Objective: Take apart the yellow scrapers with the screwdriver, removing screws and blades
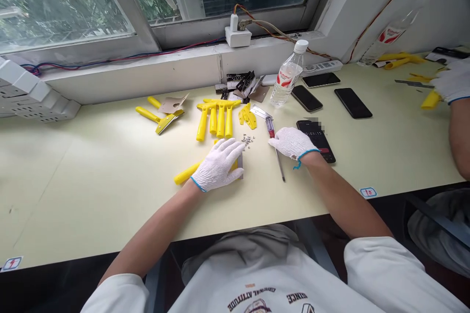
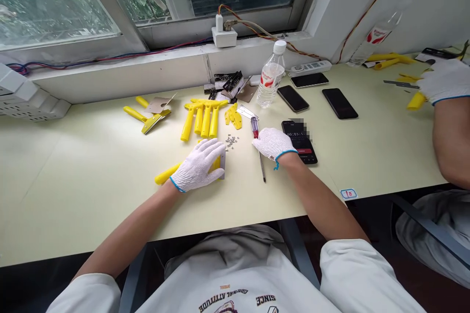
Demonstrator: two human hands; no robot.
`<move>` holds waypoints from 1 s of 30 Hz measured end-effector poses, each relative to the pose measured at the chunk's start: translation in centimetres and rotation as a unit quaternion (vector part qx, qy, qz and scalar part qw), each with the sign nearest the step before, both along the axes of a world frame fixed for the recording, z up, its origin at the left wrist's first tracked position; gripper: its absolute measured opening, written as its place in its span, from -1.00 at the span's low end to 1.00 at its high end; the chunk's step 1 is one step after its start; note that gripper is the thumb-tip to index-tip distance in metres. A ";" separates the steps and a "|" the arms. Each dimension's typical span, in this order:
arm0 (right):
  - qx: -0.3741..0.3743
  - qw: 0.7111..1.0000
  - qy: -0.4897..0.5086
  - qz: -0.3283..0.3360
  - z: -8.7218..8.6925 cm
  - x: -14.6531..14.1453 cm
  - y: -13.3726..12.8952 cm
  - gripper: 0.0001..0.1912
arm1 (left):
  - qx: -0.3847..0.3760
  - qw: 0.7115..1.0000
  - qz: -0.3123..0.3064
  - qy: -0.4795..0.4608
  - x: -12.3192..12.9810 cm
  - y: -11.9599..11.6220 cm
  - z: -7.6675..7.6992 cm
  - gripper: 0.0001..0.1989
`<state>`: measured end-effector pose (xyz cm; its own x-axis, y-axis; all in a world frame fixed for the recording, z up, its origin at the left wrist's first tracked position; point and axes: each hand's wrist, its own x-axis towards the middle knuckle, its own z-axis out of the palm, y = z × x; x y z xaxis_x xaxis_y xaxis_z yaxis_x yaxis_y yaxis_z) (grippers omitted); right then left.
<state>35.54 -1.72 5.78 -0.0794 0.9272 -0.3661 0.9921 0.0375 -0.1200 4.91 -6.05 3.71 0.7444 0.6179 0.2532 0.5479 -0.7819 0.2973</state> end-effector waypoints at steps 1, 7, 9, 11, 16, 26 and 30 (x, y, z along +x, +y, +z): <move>0.004 1.000 -0.005 -0.012 0.0 0.0 0.0 -0.47 | 0.007 1.000 0.012 -0.010 -0.6 0.0 0.0 -0.35; 0.069 0.996 -0.016 -0.062 0.8 -0.6 -1.2 -0.38 | 0.054 0.998 0.043 0.001 -2.1 0.3 1.2 -0.62; 0.125 0.990 -0.004 -0.060 1.0 -1.2 -1.8 -0.41 | 0.053 0.998 0.038 0.019 -1.9 0.2 1.5 -0.62; 0.180 0.983 0.035 -0.030 0.8 -2.2 -2.3 -0.52 | 0.046 0.998 0.031 0.031 -1.5 0.0 1.5 -0.62; 0.222 0.916 0.205 0.263 -1.2 -5.0 -3.3 -0.70 | 0.047 0.997 0.039 0.041 -1.0 -0.2 1.0 -0.59; 0.249 0.833 0.191 0.456 -3.2 -6.9 -3.5 -0.80 | 0.038 0.998 0.029 0.044 -1.2 -0.2 1.3 -0.72; 0.215 0.825 0.181 0.490 -2.4 -7.0 -3.3 -0.77 | 0.041 0.998 0.012 0.051 -1.3 -0.7 1.1 -0.77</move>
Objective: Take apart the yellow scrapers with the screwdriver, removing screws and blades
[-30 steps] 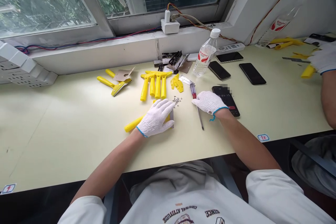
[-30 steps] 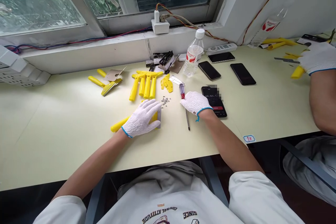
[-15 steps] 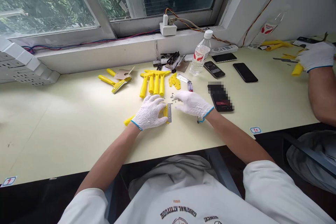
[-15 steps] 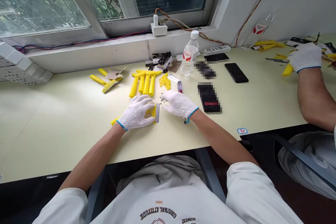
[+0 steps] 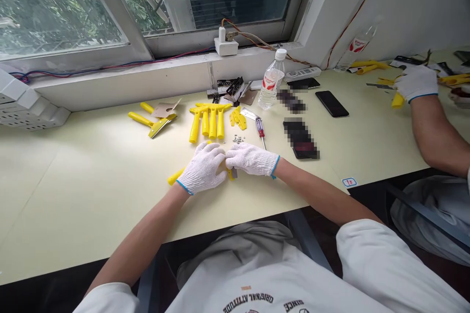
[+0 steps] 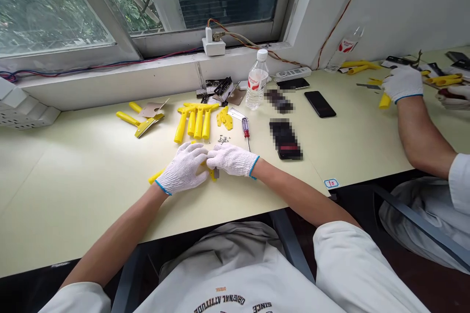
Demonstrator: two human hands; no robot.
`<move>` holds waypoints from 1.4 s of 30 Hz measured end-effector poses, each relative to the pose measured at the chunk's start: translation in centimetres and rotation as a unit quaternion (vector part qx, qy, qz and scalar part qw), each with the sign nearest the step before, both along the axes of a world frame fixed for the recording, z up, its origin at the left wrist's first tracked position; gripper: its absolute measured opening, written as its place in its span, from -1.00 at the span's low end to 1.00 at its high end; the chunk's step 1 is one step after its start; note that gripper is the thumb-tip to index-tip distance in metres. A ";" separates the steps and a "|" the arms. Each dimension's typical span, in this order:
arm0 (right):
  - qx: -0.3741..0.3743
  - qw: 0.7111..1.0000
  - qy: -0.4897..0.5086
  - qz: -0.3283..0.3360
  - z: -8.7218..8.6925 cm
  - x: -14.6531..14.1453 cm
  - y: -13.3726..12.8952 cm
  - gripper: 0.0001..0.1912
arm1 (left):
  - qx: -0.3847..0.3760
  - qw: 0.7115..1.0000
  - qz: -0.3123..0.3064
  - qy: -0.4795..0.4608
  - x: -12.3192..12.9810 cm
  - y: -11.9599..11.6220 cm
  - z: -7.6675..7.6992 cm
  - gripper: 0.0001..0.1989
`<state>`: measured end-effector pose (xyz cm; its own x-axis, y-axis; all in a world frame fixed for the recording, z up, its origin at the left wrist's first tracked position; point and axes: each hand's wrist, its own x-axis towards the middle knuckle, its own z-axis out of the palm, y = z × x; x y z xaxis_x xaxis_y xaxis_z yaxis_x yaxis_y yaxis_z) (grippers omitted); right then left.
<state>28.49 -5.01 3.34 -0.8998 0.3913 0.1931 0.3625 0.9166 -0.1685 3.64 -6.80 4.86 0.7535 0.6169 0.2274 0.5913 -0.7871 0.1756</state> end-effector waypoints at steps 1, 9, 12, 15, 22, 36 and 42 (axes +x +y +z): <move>-0.005 1.000 -0.006 0.009 0.2 -0.1 0.1 -0.77 | 0.001 1.000 -0.004 0.005 -0.1 -0.1 -0.1 -0.80; -0.026 0.999 0.003 0.040 0.3 -0.6 0.1 -0.74 | 0.023 1.000 -0.006 0.017 -0.2 -0.5 -0.5 -0.84; -0.026 0.999 -0.003 0.034 0.4 -0.7 -0.1 -0.72 | 0.017 1.000 -0.004 0.025 -0.1 -0.5 -0.3 -0.86; -0.018 0.999 -0.012 0.027 0.3 -0.6 -0.1 -0.73 | 0.012 1.000 -0.004 0.026 -0.1 -0.5 -0.1 -0.88; -0.010 1.000 -0.011 0.018 -0.3 0.1 -0.3 -0.78 | -0.005 1.000 -0.007 0.015 -0.3 -0.4 -0.1 -0.82; -0.113 0.986 0.122 0.015 0.9 1.1 -0.1 -0.75 | -0.016 1.000 0.001 -0.013 -0.5 -0.5 -0.1 -0.85; -0.341 0.869 0.341 -0.110 2.3 2.2 0.1 -0.93 | -0.034 0.999 -0.014 -0.011 -0.5 -0.7 0.0 -0.82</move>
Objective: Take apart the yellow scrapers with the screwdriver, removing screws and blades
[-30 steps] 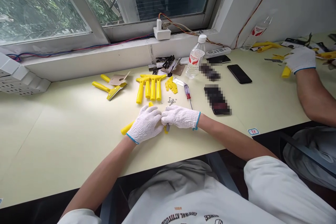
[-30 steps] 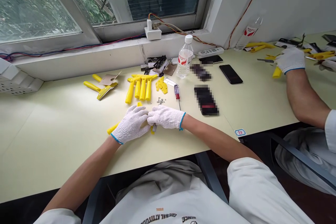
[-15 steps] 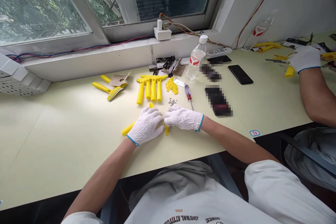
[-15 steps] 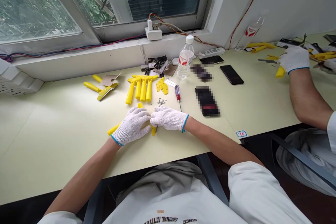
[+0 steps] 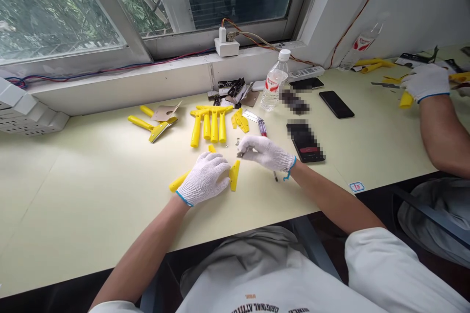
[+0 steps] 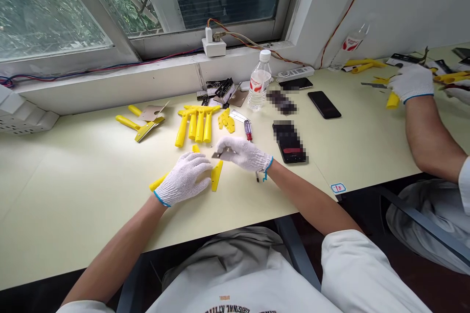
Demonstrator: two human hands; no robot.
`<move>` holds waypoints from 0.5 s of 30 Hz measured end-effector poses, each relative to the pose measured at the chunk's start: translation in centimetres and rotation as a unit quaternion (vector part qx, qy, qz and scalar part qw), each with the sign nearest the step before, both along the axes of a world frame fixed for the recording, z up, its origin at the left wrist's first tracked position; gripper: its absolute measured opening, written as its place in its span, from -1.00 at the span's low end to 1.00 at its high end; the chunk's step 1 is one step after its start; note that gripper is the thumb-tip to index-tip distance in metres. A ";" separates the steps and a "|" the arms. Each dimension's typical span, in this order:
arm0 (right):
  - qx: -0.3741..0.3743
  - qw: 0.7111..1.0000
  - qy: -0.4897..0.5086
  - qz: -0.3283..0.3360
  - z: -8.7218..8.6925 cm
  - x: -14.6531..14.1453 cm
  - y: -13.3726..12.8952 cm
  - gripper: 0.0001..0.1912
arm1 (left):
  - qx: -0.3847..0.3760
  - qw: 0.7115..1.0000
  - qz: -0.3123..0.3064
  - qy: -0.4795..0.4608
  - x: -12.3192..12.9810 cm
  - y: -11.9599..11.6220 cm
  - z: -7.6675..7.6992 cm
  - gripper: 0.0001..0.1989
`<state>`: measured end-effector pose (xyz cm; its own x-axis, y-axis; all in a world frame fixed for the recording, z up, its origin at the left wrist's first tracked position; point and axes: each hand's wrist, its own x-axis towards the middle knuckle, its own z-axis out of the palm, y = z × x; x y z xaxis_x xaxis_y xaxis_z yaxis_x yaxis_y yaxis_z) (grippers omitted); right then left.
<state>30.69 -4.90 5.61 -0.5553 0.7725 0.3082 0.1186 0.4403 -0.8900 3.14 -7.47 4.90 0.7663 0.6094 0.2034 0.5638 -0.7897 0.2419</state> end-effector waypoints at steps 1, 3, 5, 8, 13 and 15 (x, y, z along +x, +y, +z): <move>-0.047 0.998 0.024 -0.036 0.0 0.1 0.2 -0.87 | -0.009 1.000 -0.008 0.002 0.0 0.0 0.1 -0.81; -0.116 0.985 0.061 -0.110 -0.2 0.3 0.8 -0.76 | -0.025 0.999 -0.025 0.004 0.1 -0.1 0.3 -0.77; -0.145 0.968 0.067 -0.191 -0.5 0.6 1.7 -0.69 | -0.036 0.999 -0.038 0.006 0.1 -0.2 0.4 -0.75; -0.162 0.944 0.048 -0.283 -0.9 1.2 3.0 -0.68 | -0.033 0.999 -0.041 0.010 0.1 -0.3 0.4 -0.72; -0.198 0.925 0.034 -0.321 -1.4 2.1 4.4 -0.68 | -0.020 0.999 -0.039 0.016 0.3 -0.2 0.1 -0.70; -0.189 0.926 0.015 -0.327 -1.4 2.1 4.5 -0.69 | -0.016 0.999 -0.038 0.015 0.3 -0.2 0.0 -0.73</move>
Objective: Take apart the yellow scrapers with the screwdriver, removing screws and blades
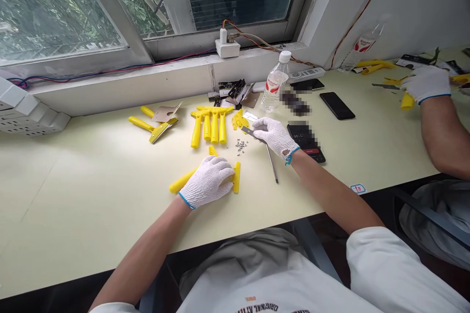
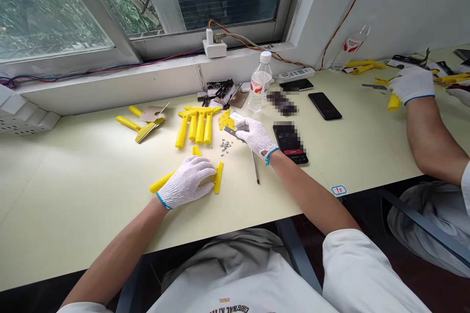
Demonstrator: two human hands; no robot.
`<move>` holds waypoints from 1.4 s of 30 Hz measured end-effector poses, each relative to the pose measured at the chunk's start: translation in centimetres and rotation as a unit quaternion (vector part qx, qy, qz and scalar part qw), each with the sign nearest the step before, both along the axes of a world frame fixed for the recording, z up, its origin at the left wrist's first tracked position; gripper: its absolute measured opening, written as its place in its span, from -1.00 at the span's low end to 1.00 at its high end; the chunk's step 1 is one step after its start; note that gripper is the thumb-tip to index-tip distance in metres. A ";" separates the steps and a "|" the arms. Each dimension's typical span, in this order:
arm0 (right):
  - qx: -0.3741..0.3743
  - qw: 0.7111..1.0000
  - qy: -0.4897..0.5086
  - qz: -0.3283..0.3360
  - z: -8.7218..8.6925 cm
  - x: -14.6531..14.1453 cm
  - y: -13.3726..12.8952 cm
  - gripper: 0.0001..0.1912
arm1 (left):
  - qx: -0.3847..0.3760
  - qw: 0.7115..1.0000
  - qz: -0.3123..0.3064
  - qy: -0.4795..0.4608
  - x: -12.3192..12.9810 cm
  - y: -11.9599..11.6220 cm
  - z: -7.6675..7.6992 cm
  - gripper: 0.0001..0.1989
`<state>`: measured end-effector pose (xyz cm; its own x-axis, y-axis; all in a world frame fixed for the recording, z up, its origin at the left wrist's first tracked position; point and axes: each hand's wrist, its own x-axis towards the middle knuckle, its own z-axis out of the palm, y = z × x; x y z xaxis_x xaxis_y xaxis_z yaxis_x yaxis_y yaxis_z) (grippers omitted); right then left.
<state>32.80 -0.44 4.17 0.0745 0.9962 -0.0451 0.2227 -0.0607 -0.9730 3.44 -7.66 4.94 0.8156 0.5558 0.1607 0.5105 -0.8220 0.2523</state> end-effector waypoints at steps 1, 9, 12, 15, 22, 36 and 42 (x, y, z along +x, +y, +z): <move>0.002 1.000 -0.010 0.001 0.0 0.0 0.0 -0.70 | 0.002 1.000 0.001 0.000 0.0 0.0 -0.1 -0.75; 0.033 0.995 -0.093 -0.015 -0.6 1.0 2.2 -0.60 | 0.013 1.000 0.016 -0.009 0.4 -0.2 -0.5 -0.86; 0.060 0.989 -0.134 -0.034 -0.5 1.4 4.6 -0.61 | 0.016 0.999 0.024 -0.014 0.5 -0.2 -0.8 -0.86; 0.099 0.976 -0.188 -0.053 -0.5 1.5 7.2 -0.64 | 0.021 0.999 0.036 -0.013 0.6 -0.2 -1.0 -0.86; 0.117 0.943 -0.304 -0.069 -2.2 1.1 11.2 -0.70 | 0.022 0.999 0.044 -0.009 0.5 -0.2 -1.2 -0.87; 0.147 0.888 -0.432 -0.054 -0.7 0.1 7.2 -0.80 | 0.020 0.998 0.058 -0.020 0.5 -0.3 -1.5 -0.84; 0.237 0.865 -0.428 0.107 -0.6 -3.3 -1.3 -0.85 | 0.012 0.998 0.048 -0.029 0.6 -0.5 -1.3 -0.81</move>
